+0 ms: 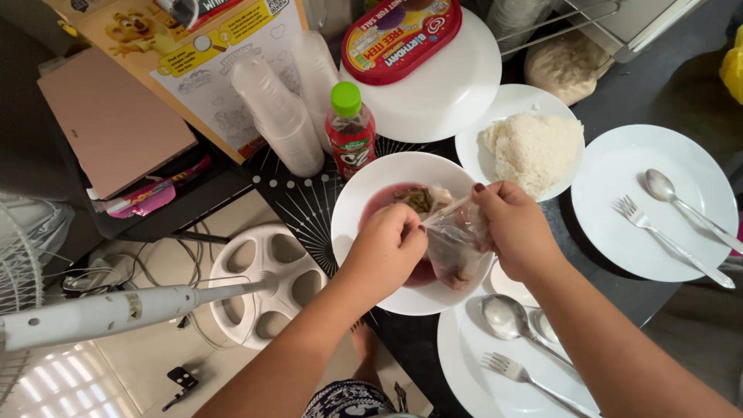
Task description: Unboxing food from plastic bags and arranging it into bowls and plates on a table.
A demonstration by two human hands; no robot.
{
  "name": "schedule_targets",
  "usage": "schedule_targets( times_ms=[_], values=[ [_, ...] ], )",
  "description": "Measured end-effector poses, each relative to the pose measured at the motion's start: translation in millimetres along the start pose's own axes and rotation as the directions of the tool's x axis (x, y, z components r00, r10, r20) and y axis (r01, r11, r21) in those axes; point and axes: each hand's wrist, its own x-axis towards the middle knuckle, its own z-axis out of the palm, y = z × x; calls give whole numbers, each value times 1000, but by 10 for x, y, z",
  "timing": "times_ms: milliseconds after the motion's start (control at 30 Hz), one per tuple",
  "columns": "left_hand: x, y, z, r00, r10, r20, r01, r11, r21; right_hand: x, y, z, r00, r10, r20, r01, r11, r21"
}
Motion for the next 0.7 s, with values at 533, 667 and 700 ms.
schedule_targets(
  times_ms=[533, 667, 700],
  values=[
    [253, 174, 198, 993, -1, 119, 17, 991, -131, -520, 368, -287, 976, -184, 116, 217, 862, -459],
    [303, 150, 215, 991, 31, 127, -13, 991, -134, -834, 324, -29, 962, -260, 84, 235, 634, -737],
    [305, 171, 213, 991, 33, 129, -15, 991, -134, -816, 354, -5, 962, -261, 81, 234, 636, -736]
  ],
)
